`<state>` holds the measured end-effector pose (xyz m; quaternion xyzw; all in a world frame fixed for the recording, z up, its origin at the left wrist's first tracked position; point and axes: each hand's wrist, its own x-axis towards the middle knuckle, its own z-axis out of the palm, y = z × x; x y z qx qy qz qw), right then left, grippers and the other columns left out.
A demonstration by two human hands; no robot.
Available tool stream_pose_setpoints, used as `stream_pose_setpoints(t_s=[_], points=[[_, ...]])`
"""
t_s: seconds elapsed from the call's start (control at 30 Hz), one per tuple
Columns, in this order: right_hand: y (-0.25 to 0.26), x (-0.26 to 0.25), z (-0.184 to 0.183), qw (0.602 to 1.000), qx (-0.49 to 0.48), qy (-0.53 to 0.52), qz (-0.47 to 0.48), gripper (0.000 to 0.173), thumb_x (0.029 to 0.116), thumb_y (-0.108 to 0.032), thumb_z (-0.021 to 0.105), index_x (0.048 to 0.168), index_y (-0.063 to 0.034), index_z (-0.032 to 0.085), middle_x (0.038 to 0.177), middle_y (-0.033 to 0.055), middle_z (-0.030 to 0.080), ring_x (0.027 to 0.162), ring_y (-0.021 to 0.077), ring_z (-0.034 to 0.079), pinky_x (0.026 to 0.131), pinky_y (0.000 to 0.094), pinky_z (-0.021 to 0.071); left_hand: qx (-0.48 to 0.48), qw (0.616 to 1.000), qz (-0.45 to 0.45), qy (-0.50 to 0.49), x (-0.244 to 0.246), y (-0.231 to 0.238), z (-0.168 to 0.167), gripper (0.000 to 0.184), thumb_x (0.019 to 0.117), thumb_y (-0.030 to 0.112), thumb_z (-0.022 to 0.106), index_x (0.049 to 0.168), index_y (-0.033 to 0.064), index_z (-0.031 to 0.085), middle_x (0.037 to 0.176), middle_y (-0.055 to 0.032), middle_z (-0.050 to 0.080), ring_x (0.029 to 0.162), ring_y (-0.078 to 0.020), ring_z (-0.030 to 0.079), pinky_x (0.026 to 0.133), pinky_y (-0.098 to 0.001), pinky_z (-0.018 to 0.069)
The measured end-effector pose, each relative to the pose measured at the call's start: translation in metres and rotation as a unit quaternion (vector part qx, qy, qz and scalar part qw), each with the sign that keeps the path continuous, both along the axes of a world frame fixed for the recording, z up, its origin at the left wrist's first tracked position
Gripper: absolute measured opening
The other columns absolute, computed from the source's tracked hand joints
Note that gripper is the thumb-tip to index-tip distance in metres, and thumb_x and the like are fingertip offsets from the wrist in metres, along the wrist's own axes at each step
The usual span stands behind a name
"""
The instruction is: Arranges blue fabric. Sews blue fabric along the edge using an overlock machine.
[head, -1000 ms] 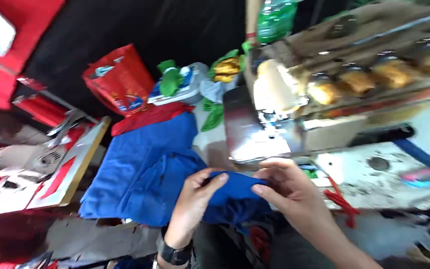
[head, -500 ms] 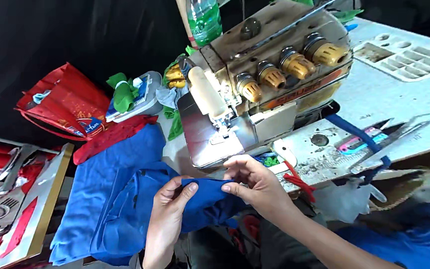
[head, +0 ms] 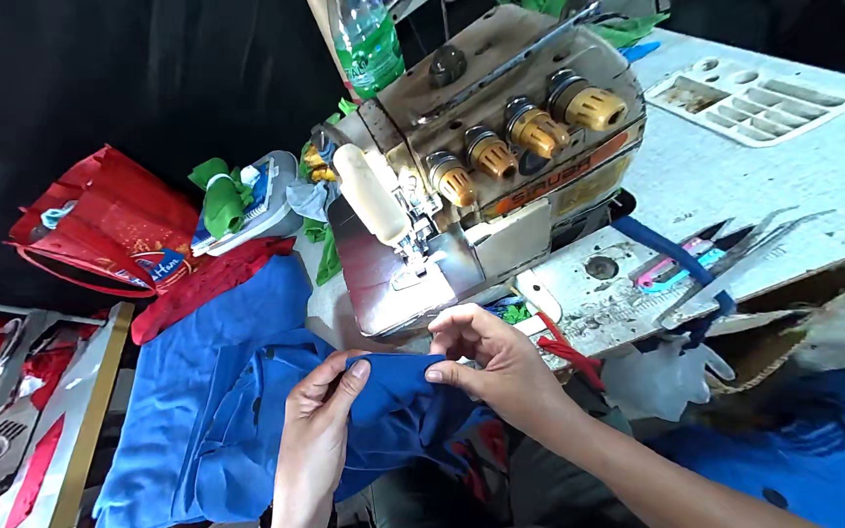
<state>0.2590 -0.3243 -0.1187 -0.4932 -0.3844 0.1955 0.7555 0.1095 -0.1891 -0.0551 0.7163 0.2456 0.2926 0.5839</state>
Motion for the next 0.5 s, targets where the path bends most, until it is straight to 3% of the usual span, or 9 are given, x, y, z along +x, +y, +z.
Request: stream_pose_setpoints(t_s=[0.5], points=[[-0.0078, 0.0068, 0.0016, 0.996, -0.021, 0.060, 0.065, 0.034, 0.0839, -0.004, 0.079, 0.114, -0.0108, 0.065, 0.088, -0.0023, 0.067, 0.076, 0.0044, 0.065, 0.070, 0.0163, 0.0564, -0.012, 1.000, -0.007, 0.002, 0.0034, -0.0036, 0.0013, 0.013, 0.0953, 0.014, 0.067, 0.094, 0.0112, 0.080, 0.090, -0.0009, 0.075, 0.085, -0.0061, 0.070, 0.082, -0.0240, 0.0587]])
